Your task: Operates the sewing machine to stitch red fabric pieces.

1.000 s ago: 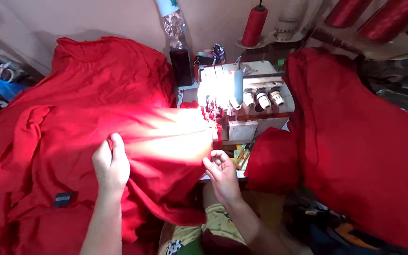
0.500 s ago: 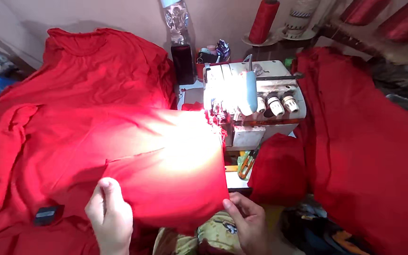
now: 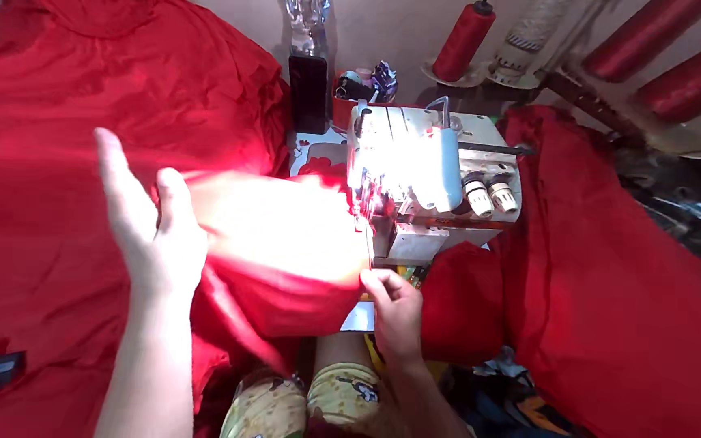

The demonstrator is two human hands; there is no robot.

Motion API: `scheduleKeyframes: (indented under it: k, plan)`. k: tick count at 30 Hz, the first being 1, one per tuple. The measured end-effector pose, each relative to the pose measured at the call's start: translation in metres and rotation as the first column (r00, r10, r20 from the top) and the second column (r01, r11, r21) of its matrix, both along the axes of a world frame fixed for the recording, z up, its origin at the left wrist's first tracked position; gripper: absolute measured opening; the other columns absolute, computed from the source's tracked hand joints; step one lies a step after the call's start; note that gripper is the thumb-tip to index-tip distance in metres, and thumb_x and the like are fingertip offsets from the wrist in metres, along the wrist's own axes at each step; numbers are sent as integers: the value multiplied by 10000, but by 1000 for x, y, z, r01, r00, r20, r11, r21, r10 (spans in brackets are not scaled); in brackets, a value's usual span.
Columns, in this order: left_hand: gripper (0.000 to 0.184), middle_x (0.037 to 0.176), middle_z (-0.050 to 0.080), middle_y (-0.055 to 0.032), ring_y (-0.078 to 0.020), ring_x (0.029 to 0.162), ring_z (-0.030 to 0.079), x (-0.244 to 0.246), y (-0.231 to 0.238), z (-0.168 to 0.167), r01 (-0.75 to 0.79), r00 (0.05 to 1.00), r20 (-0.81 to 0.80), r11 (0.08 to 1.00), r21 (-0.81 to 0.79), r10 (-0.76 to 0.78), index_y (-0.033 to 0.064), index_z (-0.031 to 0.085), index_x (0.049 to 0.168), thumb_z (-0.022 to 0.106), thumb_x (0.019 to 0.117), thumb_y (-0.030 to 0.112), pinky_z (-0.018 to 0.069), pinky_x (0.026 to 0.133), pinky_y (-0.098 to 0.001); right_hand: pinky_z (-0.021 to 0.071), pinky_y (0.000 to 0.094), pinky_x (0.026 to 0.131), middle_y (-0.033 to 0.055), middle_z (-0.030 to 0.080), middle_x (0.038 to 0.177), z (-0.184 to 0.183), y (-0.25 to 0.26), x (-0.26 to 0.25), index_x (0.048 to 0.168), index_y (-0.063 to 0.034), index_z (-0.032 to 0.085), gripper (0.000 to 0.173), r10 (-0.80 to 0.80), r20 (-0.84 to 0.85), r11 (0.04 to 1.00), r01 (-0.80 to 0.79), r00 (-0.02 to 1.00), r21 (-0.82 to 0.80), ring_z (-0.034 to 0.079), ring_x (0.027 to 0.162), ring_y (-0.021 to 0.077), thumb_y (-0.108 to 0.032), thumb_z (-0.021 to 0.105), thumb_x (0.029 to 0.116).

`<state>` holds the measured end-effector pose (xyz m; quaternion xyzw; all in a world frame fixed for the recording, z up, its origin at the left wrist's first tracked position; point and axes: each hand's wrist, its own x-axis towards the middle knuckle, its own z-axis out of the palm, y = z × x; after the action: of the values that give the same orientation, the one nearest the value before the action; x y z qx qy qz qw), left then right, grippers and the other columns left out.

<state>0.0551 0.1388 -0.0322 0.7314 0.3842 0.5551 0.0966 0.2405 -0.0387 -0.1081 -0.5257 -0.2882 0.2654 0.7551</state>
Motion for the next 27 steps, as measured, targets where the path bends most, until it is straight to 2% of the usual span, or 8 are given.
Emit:
scheduleKeyframes:
  k: [3, 6, 9, 12, 14, 17, 22, 27]
  plan:
    - [649, 1663, 158, -289, -296, 1556, 221, 22, -11, 30, -64, 995, -86, 954, -292, 41, -54, 97, 1610, 387, 1099, 223, 198, 1259, -366, 553, 160, 623, -35, 681, 705, 6, 12, 2, 812, -6, 708, 126, -62, 21, 998, 62, 998, -17, 629, 627, -19, 24, 634, 909]
    - [767, 1444, 451, -384, -447, 1263, 559, 15, -38, 23, -224, 954, -253, 941, -252, 160, -61, 24, 1606, 485, 1079, 253, 451, 1042, -569, 519, 145, 603, -33, 672, 707, 4, 9, -11, 851, 13, 710, 122, -44, -31, 999, 43, 999, -27, 594, 610, -29, 23, 617, 929]
    - [561, 1290, 533, -314, -335, 1200, 552, -18, -98, -29, -49, 973, -220, 994, 95, 69, -106, 320, 1462, 517, 1021, 180, 429, 1052, -459, 573, 178, 715, -30, 710, 773, -7, -15, -36, 881, -9, 713, 95, 52, -41, 992, -56, 998, -113, 664, 724, -18, -42, 650, 943]
    - [294, 1113, 599, -196, -166, 1096, 600, -36, -188, -108, 19, 981, -187, 987, -162, -50, -62, 512, 1137, 450, 1028, 204, 483, 959, -286, 588, 198, 793, -4, 744, 834, -30, -50, -61, 930, 13, 731, 129, 78, -23, 975, -81, 997, -206, 700, 811, -13, -85, 650, 953]
    - [498, 1342, 519, -388, -395, 1259, 562, -36, -218, -145, 20, 976, -176, 854, -520, -130, -212, 437, 1338, 407, 1046, 191, 480, 1041, -445, 567, 183, 785, 12, 734, 840, -47, -68, -70, 933, 31, 729, 177, 74, -2, 957, -71, 997, -281, 682, 811, -25, -104, 621, 970]
    - [593, 1531, 353, -394, -475, 1470, 336, -15, -209, -167, 38, 984, -94, 694, -719, -151, -191, 335, 1480, 407, 1070, 232, 265, 1225, -513, 547, 184, 791, 67, 711, 882, -72, -83, -71, 943, 73, 710, 211, 58, 25, 941, -46, 998, -337, 660, 829, -6, -98, 596, 994]
    - [298, 1032, 690, -310, -315, 1043, 679, 13, -181, -176, -38, 999, 2, 825, -564, 47, -187, 666, 1024, 551, 1014, 88, 508, 964, -386, 542, 211, 831, 168, 713, 1017, -93, -87, -66, 971, 108, 720, 200, 9, 127, 942, 34, 992, -334, 670, 924, 77, -72, 634, 961]
    - [539, 1312, 590, -283, -150, 1233, 586, 8, -174, -172, 266, 959, 270, 622, -737, -90, -208, 439, 1357, 634, 971, 114, 444, 1073, -263, 521, 164, 722, 68, 719, 872, -99, -87, -60, 899, 60, 729, 140, -26, 99, 926, 61, 995, -373, 631, 767, -12, -73, 697, 928]
